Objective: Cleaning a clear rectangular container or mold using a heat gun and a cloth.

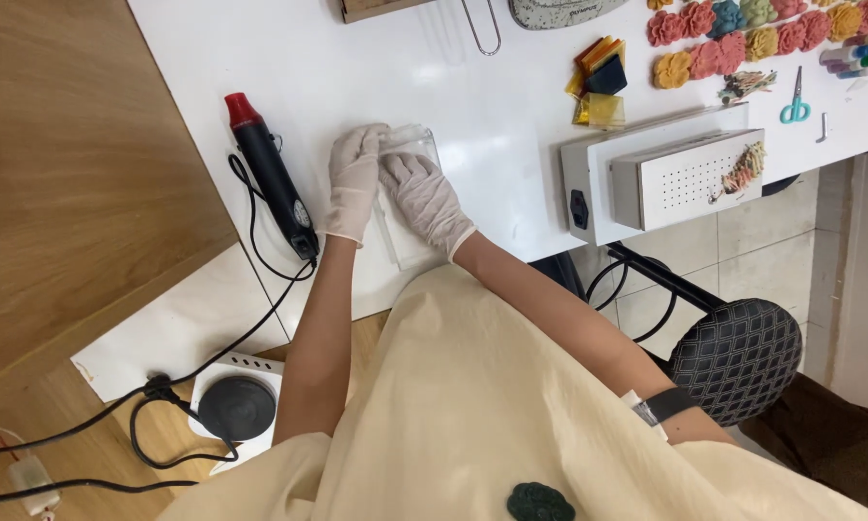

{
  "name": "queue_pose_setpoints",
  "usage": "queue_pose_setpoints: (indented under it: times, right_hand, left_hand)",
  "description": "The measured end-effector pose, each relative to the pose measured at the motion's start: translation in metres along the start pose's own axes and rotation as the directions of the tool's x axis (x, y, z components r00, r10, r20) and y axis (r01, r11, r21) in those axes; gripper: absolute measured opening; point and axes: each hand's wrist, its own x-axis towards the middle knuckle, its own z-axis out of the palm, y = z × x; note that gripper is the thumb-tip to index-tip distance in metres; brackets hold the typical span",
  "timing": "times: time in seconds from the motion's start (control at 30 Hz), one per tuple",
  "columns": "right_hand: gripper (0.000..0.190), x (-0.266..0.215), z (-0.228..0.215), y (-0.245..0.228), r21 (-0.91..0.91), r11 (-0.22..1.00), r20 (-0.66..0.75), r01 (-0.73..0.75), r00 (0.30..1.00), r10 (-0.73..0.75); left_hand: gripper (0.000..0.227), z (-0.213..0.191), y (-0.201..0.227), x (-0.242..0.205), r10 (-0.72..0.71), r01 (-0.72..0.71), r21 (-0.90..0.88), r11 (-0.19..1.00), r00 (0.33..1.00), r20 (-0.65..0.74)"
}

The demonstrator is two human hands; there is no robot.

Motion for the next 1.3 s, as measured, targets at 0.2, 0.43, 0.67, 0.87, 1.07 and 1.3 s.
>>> queue_pose_setpoints:
  times: [0.2,0.43,0.67,0.87,1.07,1.3]
  right_hand:
    - [0.033,0.008,0.033,-0.022,0.333,0.908,0.055,-0.254,0.967,0.251]
    - [0.041,0.005,0.038,-0.031,-0.021,0.989,0.12,-0.144,0.982,0.145]
    - [0.046,0.004,0.023,-0.039,-0.075,0.981,0.164,-0.177,0.969,0.187]
    - [0.054,-0.01,0.034,-0.022,-0.04,0.959,0.135,-0.279,0.95,0.282]
    - [0.049,-0.006,0.021,0.017,-0.29,0.897,0.23,-0.334,0.885,0.404]
    - [0.045,-0.018,-0.028,0.025,0.22,0.942,0.164,-0.252,0.962,0.219]
  left_hand:
    - [0.021,0.0,-0.008,0.006,-0.22,0.233,-0.276,0.933,0.973,0.077]
    - [0.02,0.003,-0.02,0.007,-0.172,0.197,-0.244,0.95,0.978,0.12]
    - [0.021,0.003,-0.021,0.007,-0.209,0.253,-0.243,0.937,0.959,0.193]
    - [0.02,0.002,-0.019,0.007,-0.191,0.239,-0.247,0.939,0.96,0.204]
    - [0.021,0.002,-0.013,0.001,-0.211,0.263,-0.218,0.94,0.949,0.235]
    - [0.021,0.012,-0.024,-0.004,-0.223,0.253,-0.219,0.943,0.963,0.152]
